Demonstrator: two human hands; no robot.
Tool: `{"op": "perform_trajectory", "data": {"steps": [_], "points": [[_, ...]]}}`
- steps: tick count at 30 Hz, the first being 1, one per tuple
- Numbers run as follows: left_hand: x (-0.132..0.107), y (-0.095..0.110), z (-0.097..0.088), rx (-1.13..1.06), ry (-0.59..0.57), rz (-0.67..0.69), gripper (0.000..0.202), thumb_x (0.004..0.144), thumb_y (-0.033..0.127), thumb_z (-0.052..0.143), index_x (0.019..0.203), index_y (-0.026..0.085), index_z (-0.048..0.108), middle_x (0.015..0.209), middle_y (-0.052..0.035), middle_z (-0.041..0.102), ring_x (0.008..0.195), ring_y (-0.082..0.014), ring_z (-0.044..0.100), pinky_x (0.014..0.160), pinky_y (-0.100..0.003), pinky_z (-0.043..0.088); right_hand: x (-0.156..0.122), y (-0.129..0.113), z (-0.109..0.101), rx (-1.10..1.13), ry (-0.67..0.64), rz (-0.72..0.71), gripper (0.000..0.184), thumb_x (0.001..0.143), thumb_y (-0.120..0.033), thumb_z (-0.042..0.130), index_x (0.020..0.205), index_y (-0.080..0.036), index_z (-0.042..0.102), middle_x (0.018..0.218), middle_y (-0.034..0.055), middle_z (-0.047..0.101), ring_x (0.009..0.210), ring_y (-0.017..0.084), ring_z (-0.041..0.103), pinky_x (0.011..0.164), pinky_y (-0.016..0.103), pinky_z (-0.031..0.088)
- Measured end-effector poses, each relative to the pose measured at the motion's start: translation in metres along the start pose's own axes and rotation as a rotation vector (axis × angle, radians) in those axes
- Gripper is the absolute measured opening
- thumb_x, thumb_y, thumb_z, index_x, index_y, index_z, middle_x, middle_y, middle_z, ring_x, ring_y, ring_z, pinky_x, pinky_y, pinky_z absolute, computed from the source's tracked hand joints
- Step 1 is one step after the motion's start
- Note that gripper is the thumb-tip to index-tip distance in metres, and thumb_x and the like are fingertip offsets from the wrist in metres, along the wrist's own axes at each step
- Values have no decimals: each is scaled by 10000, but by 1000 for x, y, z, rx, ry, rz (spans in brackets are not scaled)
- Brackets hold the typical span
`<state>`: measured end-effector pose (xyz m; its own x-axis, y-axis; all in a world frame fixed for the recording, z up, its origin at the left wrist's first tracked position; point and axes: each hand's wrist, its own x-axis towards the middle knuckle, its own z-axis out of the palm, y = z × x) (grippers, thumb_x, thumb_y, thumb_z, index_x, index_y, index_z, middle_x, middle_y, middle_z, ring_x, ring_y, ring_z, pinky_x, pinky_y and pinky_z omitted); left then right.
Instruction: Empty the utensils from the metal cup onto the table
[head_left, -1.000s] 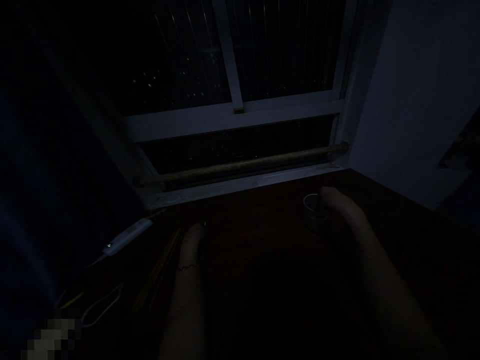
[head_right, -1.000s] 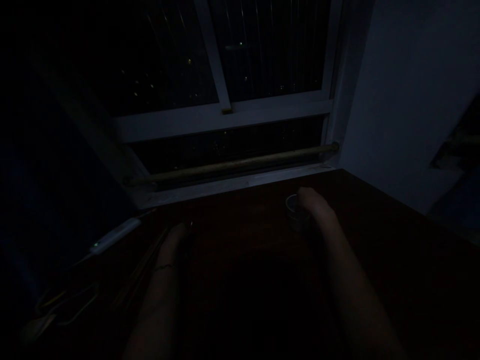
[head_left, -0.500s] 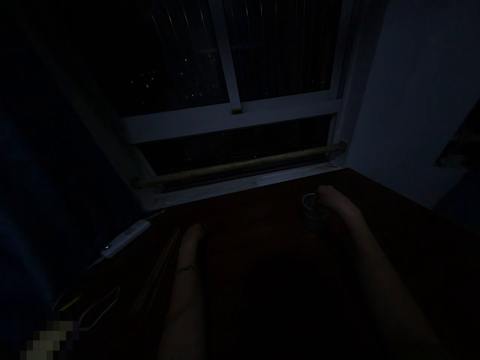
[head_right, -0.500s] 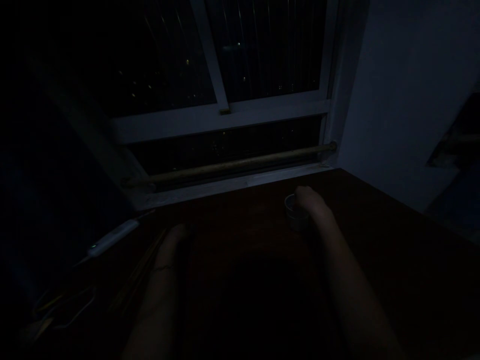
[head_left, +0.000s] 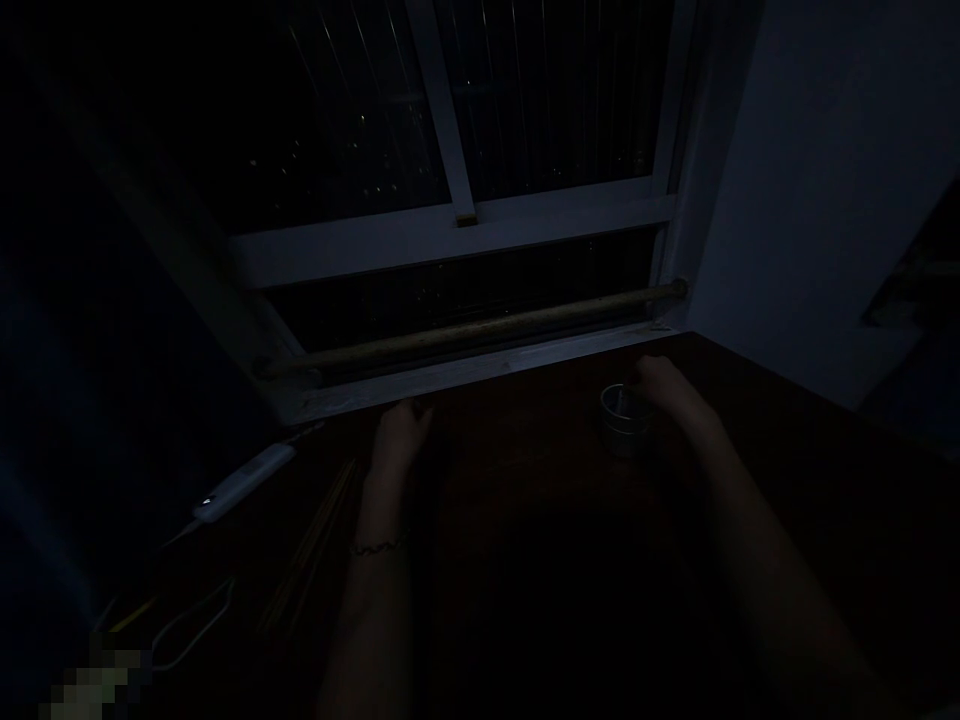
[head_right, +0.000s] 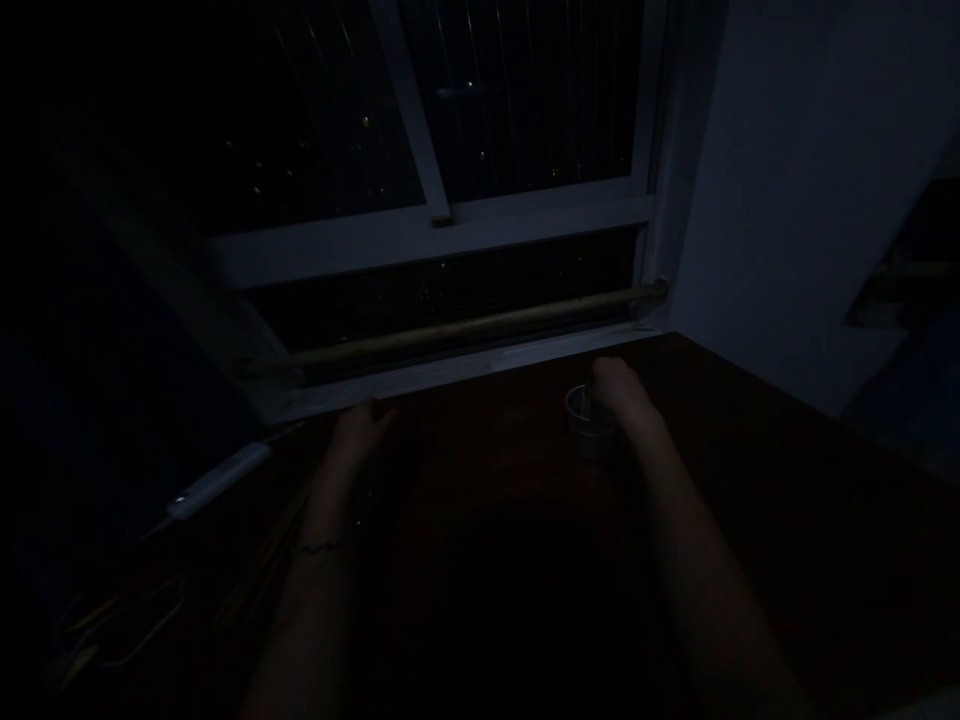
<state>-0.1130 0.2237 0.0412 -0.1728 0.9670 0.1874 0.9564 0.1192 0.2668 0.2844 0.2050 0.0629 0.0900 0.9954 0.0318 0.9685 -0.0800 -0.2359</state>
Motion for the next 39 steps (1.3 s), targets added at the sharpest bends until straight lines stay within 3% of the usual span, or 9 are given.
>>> {"op": "perform_trajectory", "data": {"steps": [4, 11, 15, 18, 22, 27, 30, 34, 39], "points": [[-19, 31, -17, -90, 79, 154, 306, 863, 386, 442, 939, 139, 606, 980, -119, 683, 922, -230, 632, 797, -321, 450, -9, -1, -10, 51, 97, -17, 207, 826, -166, 547, 926, -107, 718, 933, 136, 696, 861, 233, 662, 652, 282, 443], [-66, 88, -37, -306, 202, 476, 204, 850, 292, 522, 922, 149, 649, 937, -70, 673, 885, -177, 625, 822, -314, 475, -47, -15, -38, 60, 518, -121, 246, 867, -249, 507, 894, -143, 727, 890, 107, 708, 835, 271, 657, 685, 344, 434], [-99, 119, -33, -401, 335, 642, 208, 852, 310, 562, 970, 158, 642, 918, -56, 663, 845, -144, 631, 763, -280, 509, -77, -34, -50, 220, 694, -229, 199, 855, -238, 539, 864, -152, 718, 860, 72, 712, 786, 245, 664, 667, 332, 441], [-120, 139, -21, -407, 504, 748, 286, 837, 353, 588, 1029, 144, 620, 939, -74, 659, 866, -151, 633, 753, -274, 531, -101, -57, -51, 340, 757, -343, 131, 826, -213, 591, 817, -152, 707, 806, 44, 705, 723, 200, 654, 643, 300, 441], [-135, 149, -8, -361, 683, 813, 278, 842, 285, 577, 1065, 121, 599, 966, -102, 670, 887, -166, 635, 774, -289, 545, -125, -88, -40, 445, 782, -503, 105, 816, -169, 597, 784, -124, 687, 754, 35, 676, 664, 150, 630, 607, 261, 440], [-136, 144, -6, -414, 748, 802, 188, 858, 170, 496, 999, 121, 611, 890, -81, 689, 811, -133, 645, 739, -251, 540, -135, -113, -23, 460, 894, -571, 107, 816, -143, 586, 752, -108, 663, 710, 42, 648, 630, 153, 611, 565, 270, 435], [-135, 144, -12, -473, 683, 723, 170, 851, 171, 498, 952, 133, 630, 876, -70, 700, 798, -130, 652, 724, -241, 533, -134, -119, -17, 494, 902, -599, 123, 839, -120, 555, 764, -131, 652, 745, 40, 665, 662, 149, 624, 597, 261, 465], [-121, 136, -28, -578, 453, 514, 194, 855, 239, 504, 915, 167, 674, 901, -65, 713, 816, -137, 653, 741, -252, 513, -131, -120, -17, 531, 839, -696, 131, 864, -111, 536, 854, -146, 662, 824, 39, 694, 734, 136, 650, 675, 239, 506], [-69, 85, -45, -797, 93, 279, 299, 792, 349, 580, 949, 129, 708, 997, -82, 723, 928, -204, 651, 850, -325, 485, -132, -112, -27, 517, 869, -710, 94, 845, -114, 584, 829, -152, 668, 824, 33, 707, 742, 137, 665, 667, 237, 521]]}}
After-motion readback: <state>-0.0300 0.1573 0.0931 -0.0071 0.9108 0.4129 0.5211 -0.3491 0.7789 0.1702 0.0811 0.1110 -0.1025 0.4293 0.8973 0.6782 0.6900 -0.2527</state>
